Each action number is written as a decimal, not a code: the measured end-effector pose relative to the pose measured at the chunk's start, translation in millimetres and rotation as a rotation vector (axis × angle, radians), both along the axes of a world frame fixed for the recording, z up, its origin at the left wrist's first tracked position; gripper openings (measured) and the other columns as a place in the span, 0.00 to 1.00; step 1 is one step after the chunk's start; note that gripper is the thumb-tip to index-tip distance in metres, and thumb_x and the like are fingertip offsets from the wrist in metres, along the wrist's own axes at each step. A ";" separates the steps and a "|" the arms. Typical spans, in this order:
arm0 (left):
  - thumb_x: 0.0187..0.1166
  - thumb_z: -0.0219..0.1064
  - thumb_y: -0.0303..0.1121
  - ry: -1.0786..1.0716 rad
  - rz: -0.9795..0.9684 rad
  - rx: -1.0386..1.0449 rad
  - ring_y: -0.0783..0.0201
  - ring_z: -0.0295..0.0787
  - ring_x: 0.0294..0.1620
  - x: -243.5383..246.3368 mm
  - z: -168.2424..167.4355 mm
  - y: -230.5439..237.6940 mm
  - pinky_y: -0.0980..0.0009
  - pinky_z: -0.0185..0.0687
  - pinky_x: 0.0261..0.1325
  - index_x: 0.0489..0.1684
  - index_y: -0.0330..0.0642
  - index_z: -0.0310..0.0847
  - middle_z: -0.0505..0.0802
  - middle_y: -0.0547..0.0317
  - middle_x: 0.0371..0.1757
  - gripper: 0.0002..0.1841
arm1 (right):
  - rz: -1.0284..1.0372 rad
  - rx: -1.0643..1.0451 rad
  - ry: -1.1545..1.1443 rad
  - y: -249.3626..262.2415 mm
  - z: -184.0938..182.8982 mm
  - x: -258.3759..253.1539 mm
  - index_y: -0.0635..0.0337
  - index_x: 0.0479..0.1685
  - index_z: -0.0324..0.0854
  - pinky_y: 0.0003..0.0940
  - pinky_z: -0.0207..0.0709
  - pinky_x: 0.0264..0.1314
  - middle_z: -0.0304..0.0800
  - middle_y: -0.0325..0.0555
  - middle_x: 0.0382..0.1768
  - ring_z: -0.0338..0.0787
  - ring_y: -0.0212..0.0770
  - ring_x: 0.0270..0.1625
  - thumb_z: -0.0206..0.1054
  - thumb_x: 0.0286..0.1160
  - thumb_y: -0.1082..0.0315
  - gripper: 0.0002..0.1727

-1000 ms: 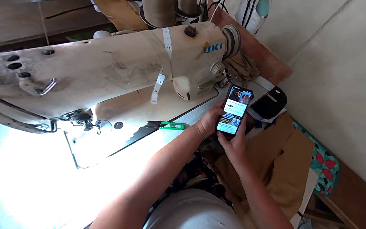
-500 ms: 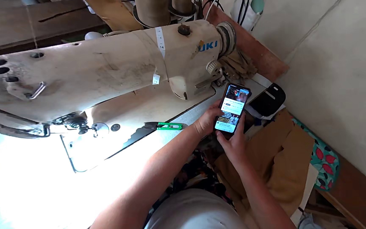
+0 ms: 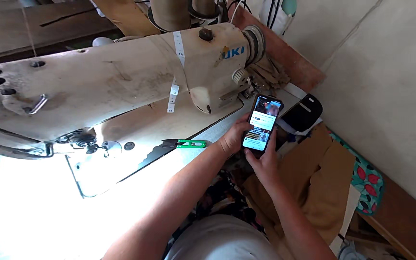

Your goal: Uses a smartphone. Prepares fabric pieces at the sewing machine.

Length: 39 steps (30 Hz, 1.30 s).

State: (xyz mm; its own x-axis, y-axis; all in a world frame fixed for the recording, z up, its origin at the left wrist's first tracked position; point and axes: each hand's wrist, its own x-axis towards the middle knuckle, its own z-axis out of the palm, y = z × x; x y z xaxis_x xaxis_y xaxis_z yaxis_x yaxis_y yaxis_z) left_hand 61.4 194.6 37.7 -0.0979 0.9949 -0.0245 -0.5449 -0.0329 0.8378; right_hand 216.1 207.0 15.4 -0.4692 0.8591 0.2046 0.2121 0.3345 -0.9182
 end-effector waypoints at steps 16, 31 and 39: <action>0.90 0.35 0.51 -0.057 -0.016 0.008 0.65 0.92 0.55 0.2 3.4 -1.7 0.61 0.90 0.57 0.77 0.51 0.71 0.93 0.60 0.58 0.27 | -0.003 0.010 -0.029 0.8 0.8 0.5 0.59 0.97 0.26 0.33 0.76 0.79 0.57 0.65 0.88 0.75 0.40 0.83 0.78 0.65 0.60 0.66; 0.83 0.25 0.72 -0.039 -0.005 0.007 0.62 0.89 0.65 0.1 3.0 -1.0 0.56 0.87 0.66 0.88 0.52 0.61 0.89 0.58 0.70 0.45 | 0.012 -0.001 -0.033 1.5 2.1 1.9 0.60 0.97 0.26 0.33 0.78 0.77 0.60 0.66 0.86 0.78 0.41 0.81 0.78 0.65 0.60 0.65; 0.80 0.26 0.76 -0.014 -0.020 0.027 0.63 0.89 0.65 -1.0 2.9 -2.0 0.56 0.87 0.65 0.89 0.54 0.60 0.89 0.59 0.70 0.47 | 0.001 0.019 -0.077 2.2 4.6 1.4 0.60 0.97 0.28 0.35 0.76 0.80 0.60 0.66 0.87 0.76 0.42 0.82 0.78 0.65 0.59 0.65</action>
State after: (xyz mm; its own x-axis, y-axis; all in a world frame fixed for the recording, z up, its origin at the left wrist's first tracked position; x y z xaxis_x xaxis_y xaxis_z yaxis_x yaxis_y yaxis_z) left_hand 60.4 192.6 40.5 -0.0782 0.9969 0.0013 -0.5575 -0.0448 0.8290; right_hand 217.5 209.2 20.0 -0.4848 0.8551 0.1837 0.2817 0.3515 -0.8928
